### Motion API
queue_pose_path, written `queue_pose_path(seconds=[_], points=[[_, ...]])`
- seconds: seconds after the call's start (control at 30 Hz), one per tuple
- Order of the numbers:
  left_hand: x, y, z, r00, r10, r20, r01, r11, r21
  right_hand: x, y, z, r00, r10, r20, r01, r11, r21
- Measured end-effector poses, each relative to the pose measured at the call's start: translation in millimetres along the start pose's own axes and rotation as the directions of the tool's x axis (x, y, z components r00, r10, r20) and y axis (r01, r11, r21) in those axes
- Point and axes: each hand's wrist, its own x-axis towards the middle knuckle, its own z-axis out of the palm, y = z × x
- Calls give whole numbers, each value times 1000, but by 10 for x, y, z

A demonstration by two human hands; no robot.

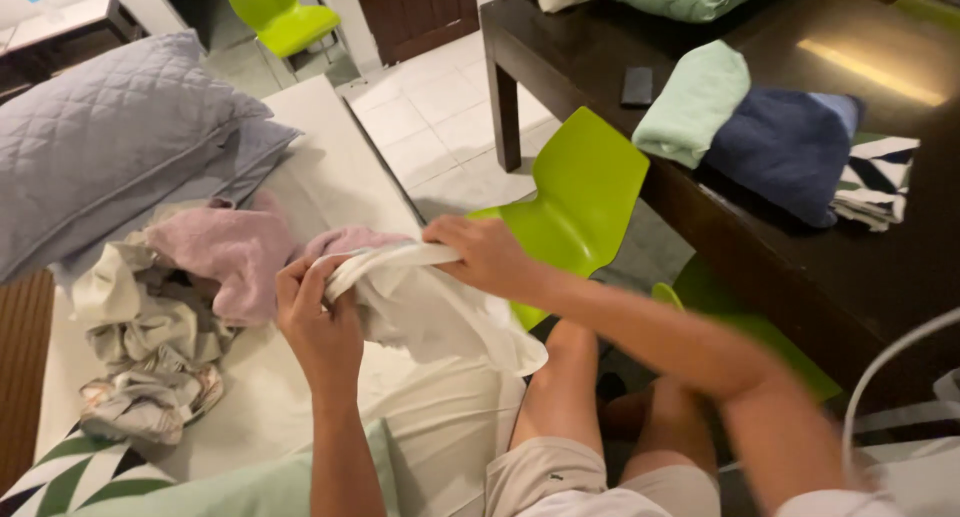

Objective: The person sits on the edge of a bed and folds a white patterned cloth by hand. They smooth the fabric, fold it into a compact square, and place it on a nearby dark wooden table. The person then picks up a green and white striped cloth and begins folding it as well.

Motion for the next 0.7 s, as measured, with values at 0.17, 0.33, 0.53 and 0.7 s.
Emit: queue_pose_path(seconds=[0.17,0.33,0.53,0.7], points=[[-123,-41,4,997,-74,2,73,984,-161,-173,108,-259,968,50,247,-62,997,43],[-277,-300,6,983,-181,34,185,972,-146,-265,77,-557,835,217,505,-365,906,214],[-75,-186,-233,929,-243,280,287,949,-130,-277,166,-678,801,237,550,-379,912,158],[-96,-261,-262,923,-51,383,107,986,-127,-293,400,-692,928,297,225,-318,946,61]])
